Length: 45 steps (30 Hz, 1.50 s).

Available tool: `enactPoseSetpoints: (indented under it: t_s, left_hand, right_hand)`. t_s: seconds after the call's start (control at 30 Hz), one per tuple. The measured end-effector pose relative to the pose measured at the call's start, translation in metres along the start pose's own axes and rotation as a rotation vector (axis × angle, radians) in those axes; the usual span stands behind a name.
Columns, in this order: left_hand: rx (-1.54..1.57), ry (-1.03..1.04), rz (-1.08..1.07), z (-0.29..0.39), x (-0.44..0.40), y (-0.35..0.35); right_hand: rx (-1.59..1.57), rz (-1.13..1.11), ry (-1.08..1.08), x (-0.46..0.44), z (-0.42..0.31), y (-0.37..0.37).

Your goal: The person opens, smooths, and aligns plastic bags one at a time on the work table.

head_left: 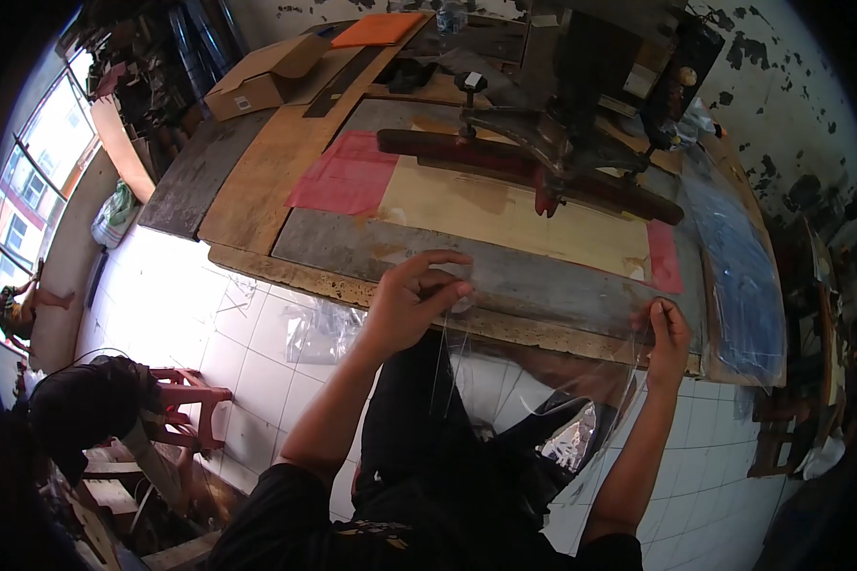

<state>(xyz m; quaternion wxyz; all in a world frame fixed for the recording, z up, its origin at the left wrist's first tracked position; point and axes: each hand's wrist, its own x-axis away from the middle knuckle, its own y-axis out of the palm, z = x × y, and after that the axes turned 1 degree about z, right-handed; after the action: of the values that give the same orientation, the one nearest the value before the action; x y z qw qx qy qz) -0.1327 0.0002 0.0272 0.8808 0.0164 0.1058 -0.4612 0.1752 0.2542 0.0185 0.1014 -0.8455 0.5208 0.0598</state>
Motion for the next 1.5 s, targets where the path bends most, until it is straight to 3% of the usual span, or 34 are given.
enactPoseSetpoints:
  t_s: [0.33,0.4,0.53,0.63,0.83,1.13,1.5]
  left_hand:
    - [-0.128,-0.003,0.054,0.014,-0.003,0.003]
    - [-0.173,-0.012,0.056,0.013,-0.005,0.001]
    - [-0.113,0.026,0.107,0.011,-0.013,-0.018]
    - [-0.059,-0.112,0.057,0.019,-0.016,-0.028]
    - [-0.193,-0.09,0.048,0.018,-0.019,-0.04]
    - [-0.01,-0.034,0.014,0.039,-0.018,-0.033]
    - [-0.125,0.002,0.098,0.054,-0.026,-0.02]
  right_hand:
    - [-0.028,0.032,-0.039,0.001,0.006,-0.009]
    - [0.087,0.03,-0.029,0.003,0.007,-0.014]
    - [0.096,0.02,-0.035,0.02,-0.028,0.004]
    - [0.063,-0.003,-0.086,0.024,-0.04,0.011]
    - [0.073,-0.032,-0.136,0.024,-0.055,0.014]
    - [0.131,-0.053,-0.19,0.021,-0.068,0.011]
    - [0.175,0.027,-0.146,0.007,-0.059,0.005]
